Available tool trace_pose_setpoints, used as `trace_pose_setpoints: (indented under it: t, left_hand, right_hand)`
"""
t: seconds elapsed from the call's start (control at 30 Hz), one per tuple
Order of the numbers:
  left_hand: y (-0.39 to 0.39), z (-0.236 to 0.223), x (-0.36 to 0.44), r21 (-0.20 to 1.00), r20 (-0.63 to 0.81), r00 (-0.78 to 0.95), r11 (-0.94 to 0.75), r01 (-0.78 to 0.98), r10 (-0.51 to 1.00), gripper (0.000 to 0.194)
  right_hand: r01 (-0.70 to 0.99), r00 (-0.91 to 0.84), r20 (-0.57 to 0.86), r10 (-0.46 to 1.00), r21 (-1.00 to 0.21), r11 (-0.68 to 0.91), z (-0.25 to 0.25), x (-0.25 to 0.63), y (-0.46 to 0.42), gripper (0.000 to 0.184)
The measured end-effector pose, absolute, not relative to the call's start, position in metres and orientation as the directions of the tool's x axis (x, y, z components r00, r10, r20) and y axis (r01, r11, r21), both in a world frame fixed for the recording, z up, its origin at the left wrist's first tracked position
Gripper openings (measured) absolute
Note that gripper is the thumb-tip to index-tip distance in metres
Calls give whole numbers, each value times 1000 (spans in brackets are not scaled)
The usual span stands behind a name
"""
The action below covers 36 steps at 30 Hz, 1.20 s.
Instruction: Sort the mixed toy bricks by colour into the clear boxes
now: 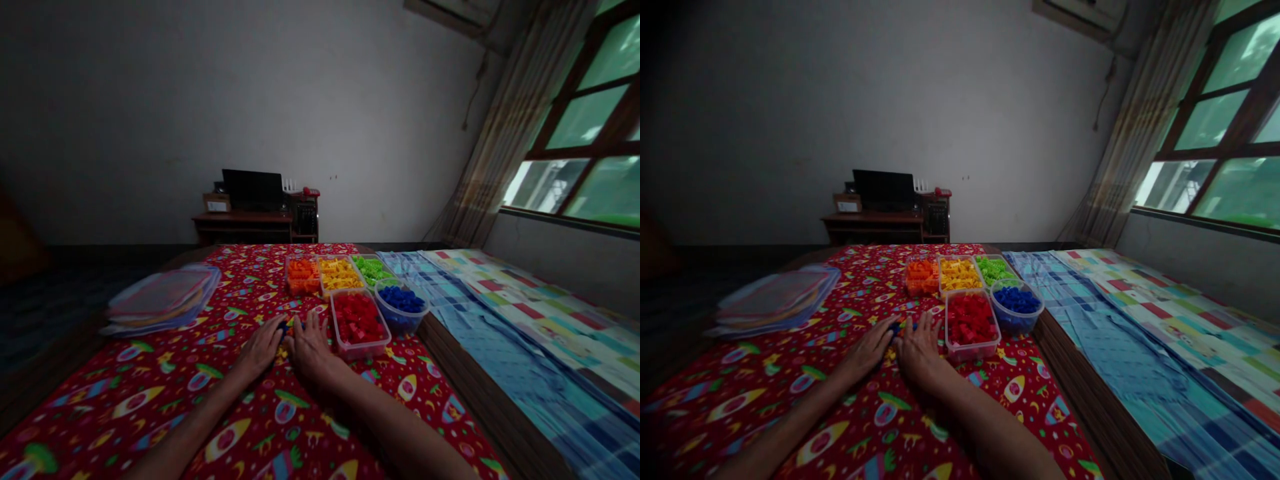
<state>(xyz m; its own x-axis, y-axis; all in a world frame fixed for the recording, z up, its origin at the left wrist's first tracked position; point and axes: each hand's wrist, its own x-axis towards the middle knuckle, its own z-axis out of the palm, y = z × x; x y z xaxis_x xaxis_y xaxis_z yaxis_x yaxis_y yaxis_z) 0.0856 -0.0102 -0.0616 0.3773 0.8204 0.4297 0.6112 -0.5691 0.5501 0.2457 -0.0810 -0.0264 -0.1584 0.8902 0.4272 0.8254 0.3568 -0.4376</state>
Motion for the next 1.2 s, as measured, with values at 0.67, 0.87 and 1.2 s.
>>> trace_pose_setpoints:
  t: [0.67,0.87,1.2]
  left_hand:
    - [-22,-35,92,782,346,336,-467,413,876,51]
    - [-24,-33,91,842,334,279,-418,340,900,45]
    - [-23,-34,91,832,320,265,-403,381,910,42]
  right_hand:
    - [400,6,450,893,-820,410,-41,265,-60,53]
    - [445,117,379,918,-846,292,-43,267,-58,39]
    - [561,-82,342,936,-760,327,-25,265,-64,22]
